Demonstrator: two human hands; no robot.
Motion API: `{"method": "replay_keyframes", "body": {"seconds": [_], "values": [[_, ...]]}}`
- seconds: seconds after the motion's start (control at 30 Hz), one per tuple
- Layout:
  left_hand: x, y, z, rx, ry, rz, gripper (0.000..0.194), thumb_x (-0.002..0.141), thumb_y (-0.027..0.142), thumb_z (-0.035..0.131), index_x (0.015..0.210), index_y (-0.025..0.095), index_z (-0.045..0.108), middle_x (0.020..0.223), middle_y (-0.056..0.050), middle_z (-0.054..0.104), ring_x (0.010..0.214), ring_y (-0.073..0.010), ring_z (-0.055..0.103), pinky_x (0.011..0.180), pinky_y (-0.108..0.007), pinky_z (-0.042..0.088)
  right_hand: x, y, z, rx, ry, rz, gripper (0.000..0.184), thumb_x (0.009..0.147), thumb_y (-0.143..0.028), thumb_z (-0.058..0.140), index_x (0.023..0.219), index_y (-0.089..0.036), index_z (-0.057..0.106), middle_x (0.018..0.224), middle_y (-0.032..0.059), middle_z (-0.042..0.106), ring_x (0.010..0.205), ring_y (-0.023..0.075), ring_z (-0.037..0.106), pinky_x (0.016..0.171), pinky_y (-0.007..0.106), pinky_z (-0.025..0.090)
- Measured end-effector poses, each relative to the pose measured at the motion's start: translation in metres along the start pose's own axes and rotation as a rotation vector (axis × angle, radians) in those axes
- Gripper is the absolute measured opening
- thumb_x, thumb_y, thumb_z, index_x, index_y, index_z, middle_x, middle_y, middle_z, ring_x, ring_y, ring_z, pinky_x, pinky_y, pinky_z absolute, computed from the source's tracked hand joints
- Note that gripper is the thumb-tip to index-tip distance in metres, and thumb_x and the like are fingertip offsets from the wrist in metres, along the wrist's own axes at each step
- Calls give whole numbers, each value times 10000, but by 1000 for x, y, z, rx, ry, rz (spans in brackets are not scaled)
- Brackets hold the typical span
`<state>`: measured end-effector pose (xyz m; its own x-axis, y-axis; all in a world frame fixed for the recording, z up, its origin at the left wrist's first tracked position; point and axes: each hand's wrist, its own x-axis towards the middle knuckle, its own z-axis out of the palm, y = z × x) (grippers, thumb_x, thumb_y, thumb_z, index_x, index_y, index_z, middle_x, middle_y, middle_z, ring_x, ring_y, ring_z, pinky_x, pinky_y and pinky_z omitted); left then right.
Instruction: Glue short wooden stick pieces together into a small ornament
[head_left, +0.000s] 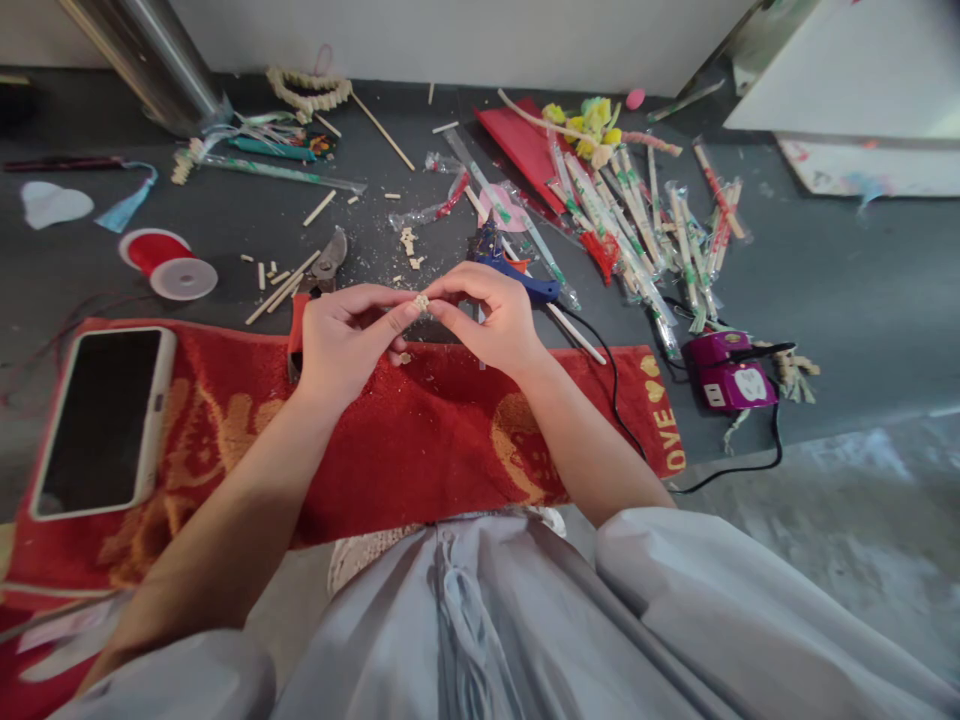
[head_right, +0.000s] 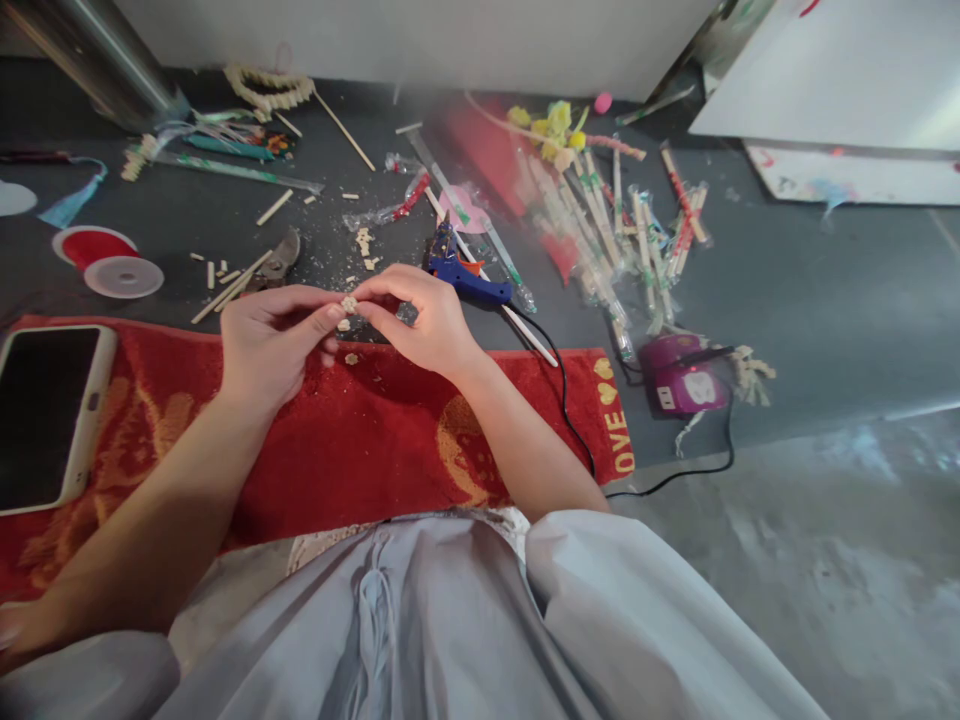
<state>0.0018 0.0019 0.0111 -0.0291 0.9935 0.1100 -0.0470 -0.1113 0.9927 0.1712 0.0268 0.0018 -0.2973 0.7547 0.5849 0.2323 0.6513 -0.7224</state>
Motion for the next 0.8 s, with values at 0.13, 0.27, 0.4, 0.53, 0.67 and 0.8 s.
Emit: {"method": "replay_keyframes", "body": {"seconds": [0.13,0.27,0.4,0.53,0.67,0.8], "values": [[-4,3,2,150,35,162,139,655,228,826,779,207,767,755,-2,718,445,-64,599,383,-176,504,0,0,0,37,25,15,152,866,-317,650,834,-180,705,791,-7,713,731,80,619,667,226,489],[-4,1,0,303,49,300,111,694,224,806,798,239,770,798,-5,732,603,-109,666,485,-215,544,0,1,0,83,21,37,153,842,-325,680,813,-180,718,793,-8,722,746,81,639,682,225,503],[-2,-3,-3,401,36,444,119,714,179,784,783,275,771,774,7,750,730,-142,697,670,-279,578,0,2,0,97,16,58,170,831,-349,687,794,-186,722,782,-14,721,746,86,646,690,234,507],[0,-6,-4,406,36,506,147,708,172,790,795,288,771,769,13,755,703,-138,694,645,-275,567,0,2,0,133,26,50,146,813,-323,709,771,-184,726,759,-16,722,732,87,644,685,234,499],[-1,-5,-4,407,15,527,121,719,193,786,790,288,764,765,12,752,702,-142,695,666,-292,569,-1,3,0,155,14,55,152,814,-322,709,763,-180,723,752,-12,713,725,88,630,681,237,487],[-3,-2,-3,425,11,441,90,733,224,772,771,305,764,771,10,748,727,-152,693,705,-309,569,-1,5,0,164,-6,64,204,824,-370,692,754,-179,718,750,-2,699,727,93,613,682,244,482]]}}
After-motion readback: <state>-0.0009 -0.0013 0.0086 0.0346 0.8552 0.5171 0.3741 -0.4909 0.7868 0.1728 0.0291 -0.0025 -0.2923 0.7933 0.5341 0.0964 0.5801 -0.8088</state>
